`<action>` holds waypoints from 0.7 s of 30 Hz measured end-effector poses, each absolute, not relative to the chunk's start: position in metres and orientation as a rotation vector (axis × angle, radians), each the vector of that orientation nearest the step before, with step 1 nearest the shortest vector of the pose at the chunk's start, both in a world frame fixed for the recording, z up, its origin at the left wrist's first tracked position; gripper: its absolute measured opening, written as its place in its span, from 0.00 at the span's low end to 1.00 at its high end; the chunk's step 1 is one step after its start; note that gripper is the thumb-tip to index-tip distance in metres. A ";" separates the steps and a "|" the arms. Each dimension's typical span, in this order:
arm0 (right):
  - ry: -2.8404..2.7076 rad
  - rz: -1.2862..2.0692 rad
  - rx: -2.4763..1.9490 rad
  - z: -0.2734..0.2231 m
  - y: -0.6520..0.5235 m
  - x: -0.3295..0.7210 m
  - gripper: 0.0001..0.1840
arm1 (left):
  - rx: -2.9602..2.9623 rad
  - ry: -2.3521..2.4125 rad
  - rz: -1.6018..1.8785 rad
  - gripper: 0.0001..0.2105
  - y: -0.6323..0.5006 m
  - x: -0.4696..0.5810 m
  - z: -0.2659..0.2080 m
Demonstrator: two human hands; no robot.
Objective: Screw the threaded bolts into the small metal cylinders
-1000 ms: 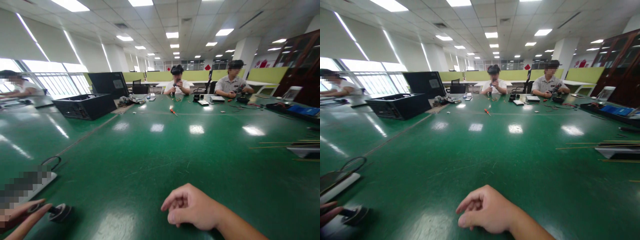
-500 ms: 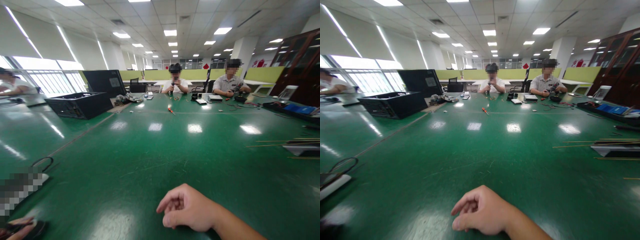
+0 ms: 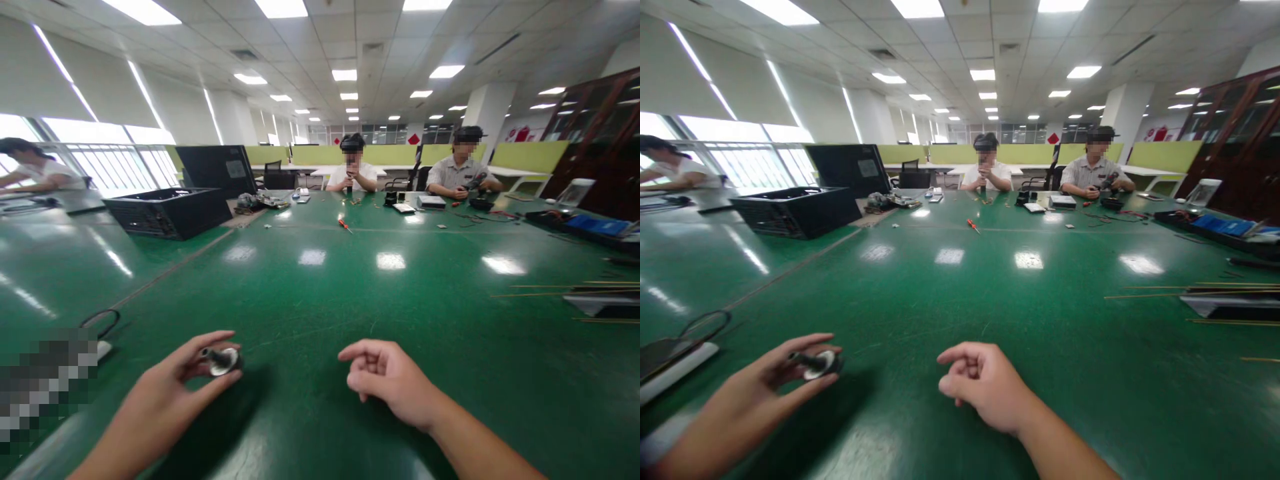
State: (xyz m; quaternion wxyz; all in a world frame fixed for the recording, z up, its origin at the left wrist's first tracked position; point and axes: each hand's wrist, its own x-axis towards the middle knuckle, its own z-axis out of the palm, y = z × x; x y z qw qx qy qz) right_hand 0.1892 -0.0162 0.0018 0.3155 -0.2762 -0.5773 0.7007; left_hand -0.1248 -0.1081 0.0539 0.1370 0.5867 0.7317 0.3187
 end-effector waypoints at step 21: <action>-2.106 0.935 -0.956 -0.009 0.007 0.206 0.18 | 2.036 1.341 0.853 0.15 -0.016 -0.024 0.009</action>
